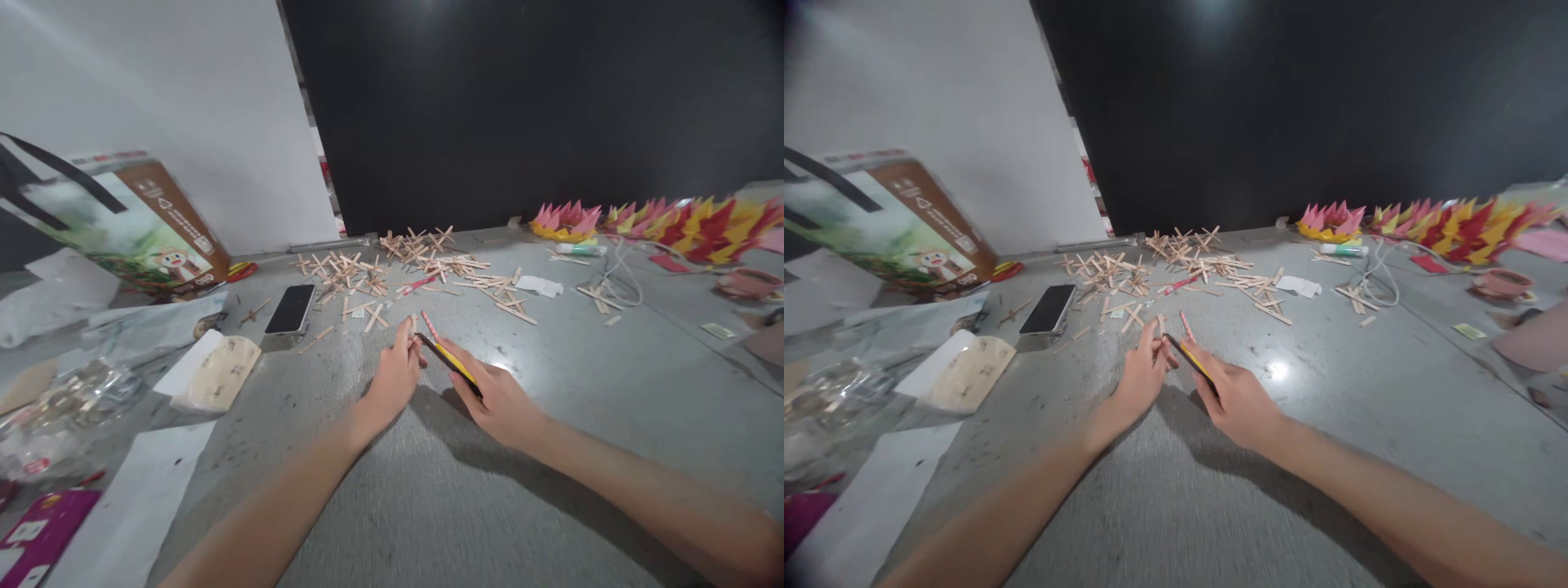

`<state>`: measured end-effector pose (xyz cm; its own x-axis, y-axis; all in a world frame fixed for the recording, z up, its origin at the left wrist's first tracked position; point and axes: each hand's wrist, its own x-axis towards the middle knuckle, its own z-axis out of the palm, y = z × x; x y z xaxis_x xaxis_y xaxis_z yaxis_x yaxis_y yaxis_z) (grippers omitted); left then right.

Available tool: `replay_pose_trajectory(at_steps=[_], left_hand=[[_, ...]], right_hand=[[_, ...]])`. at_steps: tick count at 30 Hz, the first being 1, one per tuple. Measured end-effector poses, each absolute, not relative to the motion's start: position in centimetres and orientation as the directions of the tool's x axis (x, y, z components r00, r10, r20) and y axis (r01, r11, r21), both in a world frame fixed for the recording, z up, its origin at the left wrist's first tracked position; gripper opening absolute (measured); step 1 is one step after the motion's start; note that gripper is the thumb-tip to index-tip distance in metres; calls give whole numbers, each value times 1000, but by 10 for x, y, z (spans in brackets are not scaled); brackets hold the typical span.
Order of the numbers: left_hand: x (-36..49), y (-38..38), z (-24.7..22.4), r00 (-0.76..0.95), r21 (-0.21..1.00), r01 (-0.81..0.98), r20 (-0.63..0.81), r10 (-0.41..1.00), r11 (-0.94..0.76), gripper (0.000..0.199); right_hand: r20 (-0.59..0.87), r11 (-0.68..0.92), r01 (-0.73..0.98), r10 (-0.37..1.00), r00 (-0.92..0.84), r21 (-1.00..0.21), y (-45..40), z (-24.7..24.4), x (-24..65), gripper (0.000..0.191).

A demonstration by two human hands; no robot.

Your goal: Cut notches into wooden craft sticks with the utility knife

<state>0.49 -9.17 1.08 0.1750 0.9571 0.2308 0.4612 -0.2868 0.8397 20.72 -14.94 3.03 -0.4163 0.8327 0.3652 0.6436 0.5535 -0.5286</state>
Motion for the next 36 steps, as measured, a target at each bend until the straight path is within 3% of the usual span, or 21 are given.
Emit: replay_pose_trajectory(at_steps=[16, 36], left_hand=[[6, -94, 18, 162, 836, 464, 244, 956, -293, 45], [4, -92, 18, 167, 831, 461, 263, 950, -311, 43]], right_hand=[[366, 569, 601, 822, -436, -561, -147, 31, 209, 59], [335, 533, 619, 846, -416, -576, -146, 27, 212, 49]])
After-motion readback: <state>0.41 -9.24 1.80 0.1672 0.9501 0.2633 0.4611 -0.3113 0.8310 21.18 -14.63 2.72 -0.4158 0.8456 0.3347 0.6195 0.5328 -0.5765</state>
